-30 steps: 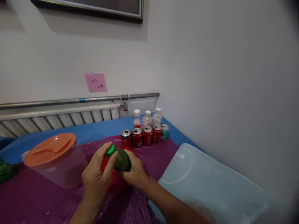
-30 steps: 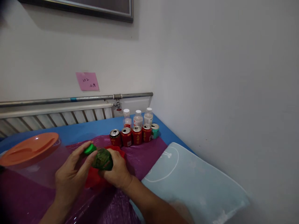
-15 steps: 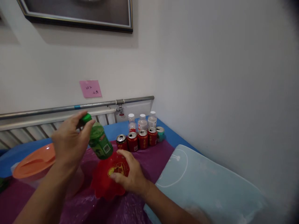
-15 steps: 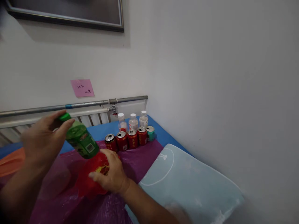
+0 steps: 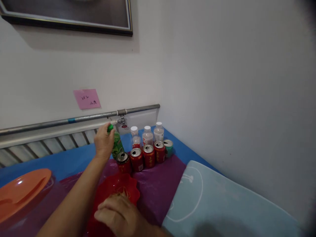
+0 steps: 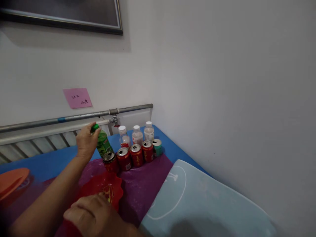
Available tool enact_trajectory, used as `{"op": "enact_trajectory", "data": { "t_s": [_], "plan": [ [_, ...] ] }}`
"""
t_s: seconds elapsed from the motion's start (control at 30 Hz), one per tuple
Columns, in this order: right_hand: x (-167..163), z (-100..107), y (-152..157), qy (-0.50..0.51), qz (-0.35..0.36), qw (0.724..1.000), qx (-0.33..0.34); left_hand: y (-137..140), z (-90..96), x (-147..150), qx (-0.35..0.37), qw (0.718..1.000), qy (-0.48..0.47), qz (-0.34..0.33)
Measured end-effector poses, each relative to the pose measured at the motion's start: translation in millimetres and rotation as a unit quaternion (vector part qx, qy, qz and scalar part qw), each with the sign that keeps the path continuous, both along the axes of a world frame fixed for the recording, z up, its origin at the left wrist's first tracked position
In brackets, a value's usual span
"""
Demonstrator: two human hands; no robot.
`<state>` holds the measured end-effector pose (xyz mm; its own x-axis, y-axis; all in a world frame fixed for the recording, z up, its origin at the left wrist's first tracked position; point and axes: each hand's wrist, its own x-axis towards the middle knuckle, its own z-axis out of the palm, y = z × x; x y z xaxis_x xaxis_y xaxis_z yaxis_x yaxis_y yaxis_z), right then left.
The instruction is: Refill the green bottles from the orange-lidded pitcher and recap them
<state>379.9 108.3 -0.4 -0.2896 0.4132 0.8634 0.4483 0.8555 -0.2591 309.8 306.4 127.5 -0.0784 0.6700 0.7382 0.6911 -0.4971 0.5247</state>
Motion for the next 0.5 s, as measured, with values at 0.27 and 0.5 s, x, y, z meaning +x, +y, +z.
{"op": "enact_trajectory", "data": {
  "t_s": [0.27, 0.5],
  "plan": [
    [-10.1, -15.8, -1.5, -0.021, -0.056, 0.998, -0.034, 22.1, -31.4, 20.7, -0.094, 0.992, 0.011, -0.083],
    [-13.3, -14.9, -4.4, -0.073, -0.078, 0.991, -0.087, 12.8, -35.2, 20.1, -0.116, 0.980, 0.021, -0.158]
  ]
}}
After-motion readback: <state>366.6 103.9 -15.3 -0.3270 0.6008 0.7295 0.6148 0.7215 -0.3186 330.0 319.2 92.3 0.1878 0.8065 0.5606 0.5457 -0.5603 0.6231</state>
